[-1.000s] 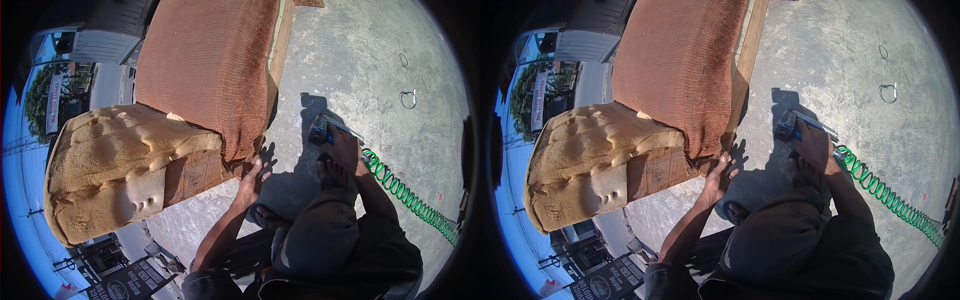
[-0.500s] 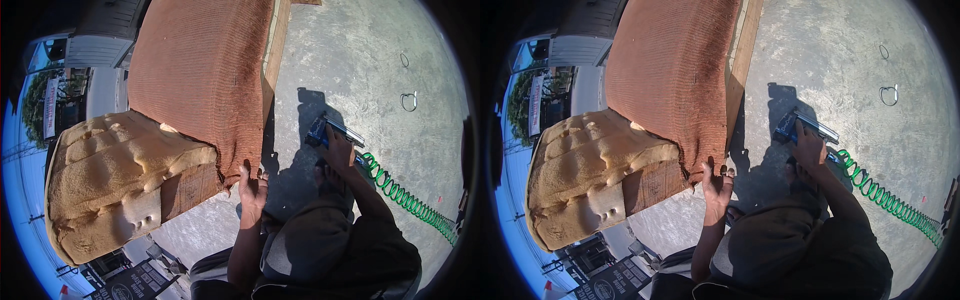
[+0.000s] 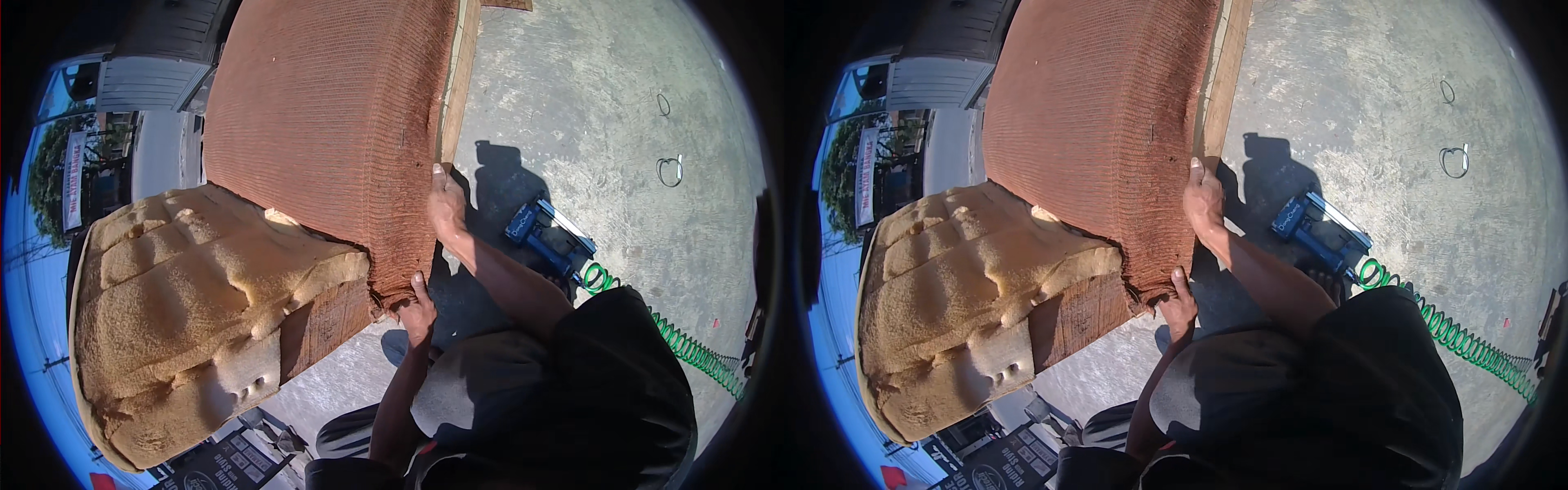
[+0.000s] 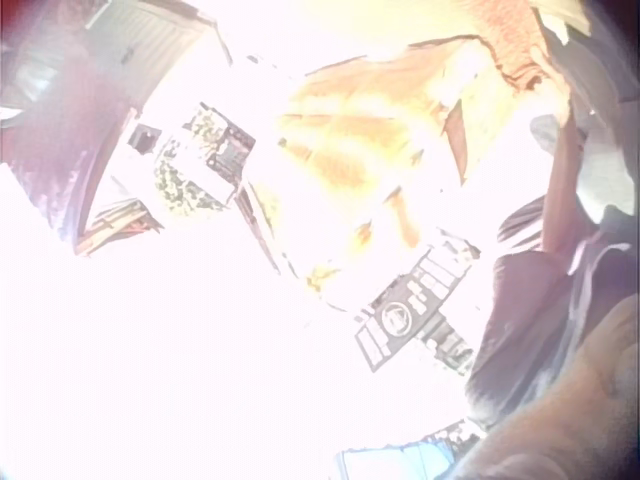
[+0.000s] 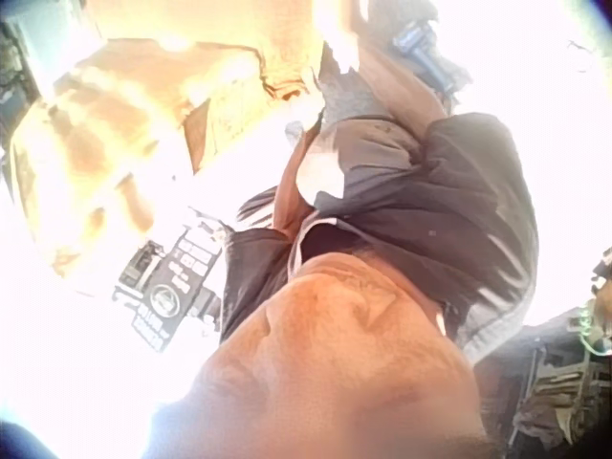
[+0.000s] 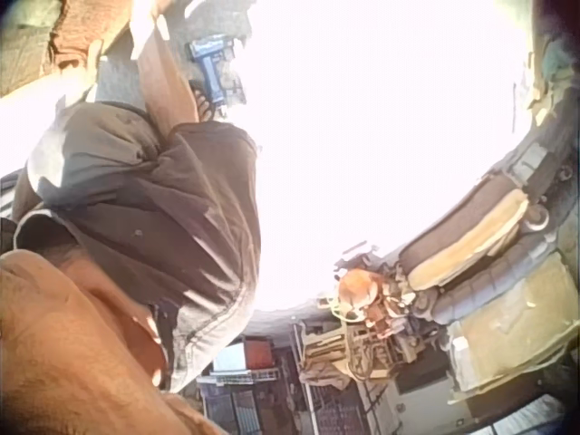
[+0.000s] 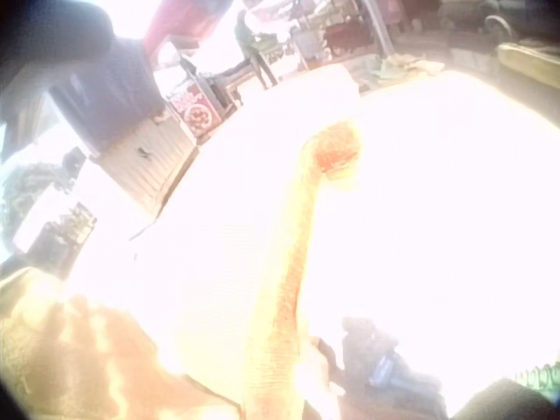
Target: The person uses a pneumatic staple gun to attach brown fabric to a wooden furniture frame. They repeatedly pull the fabric taut and drive staples along the edges and corners to secure the upholstery.
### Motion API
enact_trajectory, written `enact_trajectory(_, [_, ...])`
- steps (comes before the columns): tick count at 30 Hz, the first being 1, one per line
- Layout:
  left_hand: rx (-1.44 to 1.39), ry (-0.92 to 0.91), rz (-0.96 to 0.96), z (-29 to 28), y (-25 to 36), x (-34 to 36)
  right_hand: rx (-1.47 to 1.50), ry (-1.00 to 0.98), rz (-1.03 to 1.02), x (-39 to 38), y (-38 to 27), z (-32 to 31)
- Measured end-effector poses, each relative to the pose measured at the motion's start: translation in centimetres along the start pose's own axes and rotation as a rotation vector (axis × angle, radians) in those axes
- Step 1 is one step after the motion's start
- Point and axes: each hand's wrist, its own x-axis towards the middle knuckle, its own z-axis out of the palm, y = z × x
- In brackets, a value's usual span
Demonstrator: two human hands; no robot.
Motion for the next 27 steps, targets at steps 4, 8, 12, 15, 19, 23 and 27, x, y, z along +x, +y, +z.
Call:
enact_trajectory(4, [0.075,-0.115,-0.044,-0.5,-4.7,-0.4,-0.036,0.095,0.158,-2.4,11.9,-4.6])
enact_trajectory(8, [0.191,-0.343,-0.319,-0.9,-4.5,0.5,0.284,-0.037,0.230,-2.1,0.0,-2.8])
enact_trajectory(12, [0.016,-0.348,-0.393,-1.3,-3.7,-0.5,0.264,0.102,0.064,0.2,-2.1,1.6])
enact_trajectory(15, [-0.028,-0.398,-0.457,-1.2,-3.9,0.3,0.207,0.064,-0.094,0.2,-3.4,1.7])
enact_trajectory(19, [-0.037,-0.572,-0.575,-2.6,-1.8,1.8,0.040,0.111,-0.147,0.0,-4.7,1.6])
enact_trajectory(23, [0.117,-1.059,-0.369,-8.6,8.6,6.8,-0.073,0.130,-0.132,-0.1,-5.7,0.9])
enact_trajectory(27, [-0.061,-0.663,0.262,-12.0,23.4,14.2,-0.076,0.076,-0.181,0.5,-3.5,0.8])
